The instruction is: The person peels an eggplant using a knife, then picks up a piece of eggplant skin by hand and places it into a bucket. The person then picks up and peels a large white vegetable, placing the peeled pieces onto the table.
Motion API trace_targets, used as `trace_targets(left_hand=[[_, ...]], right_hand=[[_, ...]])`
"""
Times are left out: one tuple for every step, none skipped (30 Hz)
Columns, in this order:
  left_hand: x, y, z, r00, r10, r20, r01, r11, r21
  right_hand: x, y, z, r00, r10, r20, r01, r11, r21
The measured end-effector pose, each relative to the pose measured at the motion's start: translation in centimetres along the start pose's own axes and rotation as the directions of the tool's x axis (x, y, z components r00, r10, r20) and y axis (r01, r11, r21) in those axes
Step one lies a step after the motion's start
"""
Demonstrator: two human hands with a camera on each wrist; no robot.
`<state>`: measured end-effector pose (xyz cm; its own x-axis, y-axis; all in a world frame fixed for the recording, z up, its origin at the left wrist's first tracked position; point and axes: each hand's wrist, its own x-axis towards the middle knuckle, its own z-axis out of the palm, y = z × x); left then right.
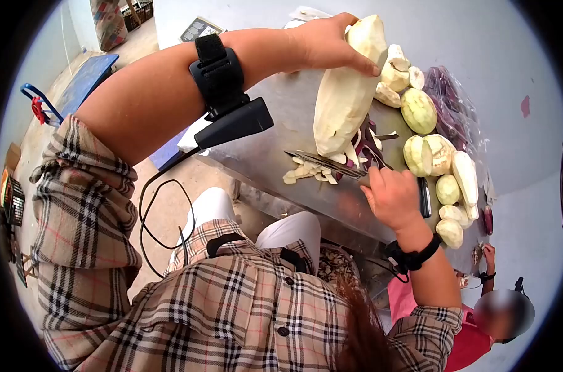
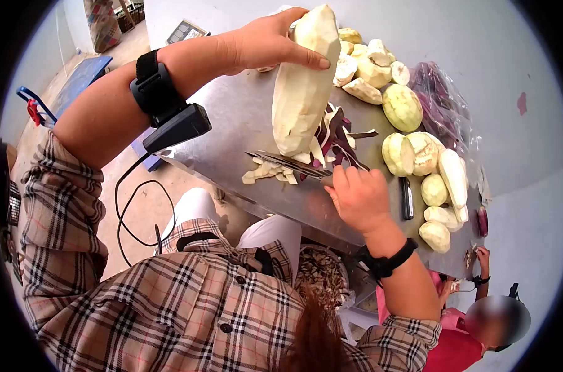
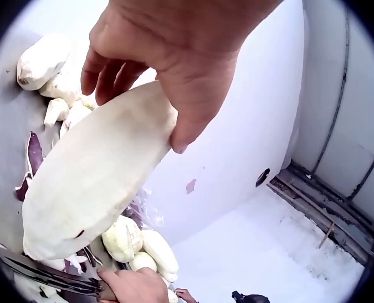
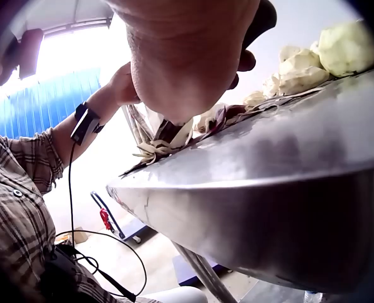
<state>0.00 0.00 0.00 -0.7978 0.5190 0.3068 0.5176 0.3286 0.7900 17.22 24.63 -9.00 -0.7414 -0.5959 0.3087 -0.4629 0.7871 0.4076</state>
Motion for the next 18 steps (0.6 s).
trace_targets(left_hand=[[0.2,-0.3,0.0,1.000,0.027,-0.005,-0.027,1.000,0.007],[0.5,-0.6,0.0,0.999,0.053,-0.010,-0.053,0.998,0.015],[0.4,-0.7,0.3,0.999,0.050,-0.011,-0.049,0.998,0.030],[0.6,-0.9,0.3,0.999,0.052,-0.014,-0.051,0.997,0.049],[0.7,-1.1,0.3,0.999,0.051,-0.013,-0.050,0.996,0.072],[0.7,-1.4,0.3,0.999,0.032,0.004,-0.033,0.997,0.069],[0.8,-1.6,0.3,1.000,0.016,0.021,-0.017,0.997,0.070],[0.8,-1.8,0.3,0.999,-0.001,0.039,-0.001,0.997,0.072],[0.8,-1.9,0.4,0.999,0.002,0.034,-0.004,0.997,0.074],[0.7,-2.0,0.5,1.000,0.005,0.029,-0.007,0.997,0.074],[0.7,-2.2,0.7,1.000,0.008,0.026,-0.009,0.997,0.074],[0.8,-2.3,0.8,1.000,0.014,-0.002,-0.013,0.992,0.124],[1.0,-2.4,0.9,0.999,0.025,-0.031,-0.019,0.985,0.173],[1.2,-2.5,1.1,0.998,0.036,-0.059,-0.022,0.974,0.223],[1.1,-2.1,1.1,0.998,0.026,-0.054,-0.011,0.962,0.272],[1.1,-1.5,0.9,0.999,0.018,-0.051,-0.001,0.947,0.322],[1.2,-1.0,0.7,0.999,0.010,-0.048,0.009,0.929,0.370],[0.6,-0.2,0.1,0.998,0.046,-0.038,-0.032,0.950,0.309]], right_hand=[[0.1,0.2,-0.2,1.000,-0.002,-0.015,0.002,1.000,0.006],[0.2,0.3,-0.4,1.000,-0.004,-0.031,0.005,1.000,0.013],[-0.1,0.5,-1.0,0.999,0.000,-0.037,0.001,1.000,0.031],[0.0,0.8,-1.5,0.999,0.006,-0.049,-0.004,0.999,0.047],[0.0,0.9,-1.7,0.998,0.015,-0.062,-0.011,0.998,0.068],[-0.1,1.0,-1.8,0.998,0.013,-0.059,-0.008,0.996,0.088],[-0.1,1.2,-1.7,0.998,0.014,-0.059,-0.007,0.994,0.108],[-0.2,1.3,-1.7,0.998,0.015,-0.059,-0.007,0.992,0.130],[-0.1,1.3,-1.7,0.998,0.016,-0.054,-0.008,0.988,0.155],[-0.1,1.3,-1.8,0.999,0.017,-0.047,-0.009,0.984,0.179],[-0.2,1.4,-2.0,0.999,0.019,-0.039,-0.010,0.979,0.204],[-0.2,1.4,-2.1,1.000,0.023,-0.022,-0.018,0.975,0.221],[-0.2,1.7,-2.3,1.000,0.026,-0.006,-0.024,0.972,0.234],[-0.2,1.8,-2.4,1.000,0.029,0.010,-0.031,0.968,0.248],[-0.3,1.9,-2.5,0.999,0.032,0.017,-0.035,0.965,0.258],[-0.3,2.0,-2.5,0.999,0.034,0.021,-0.039,0.963,0.268],[-0.3,2.2,-2.5,0.999,0.037,0.026,-0.043,0.960,0.277],[-0.3,2.3,-2.4,0.999,0.041,0.025,-0.046,0.963,0.266]])
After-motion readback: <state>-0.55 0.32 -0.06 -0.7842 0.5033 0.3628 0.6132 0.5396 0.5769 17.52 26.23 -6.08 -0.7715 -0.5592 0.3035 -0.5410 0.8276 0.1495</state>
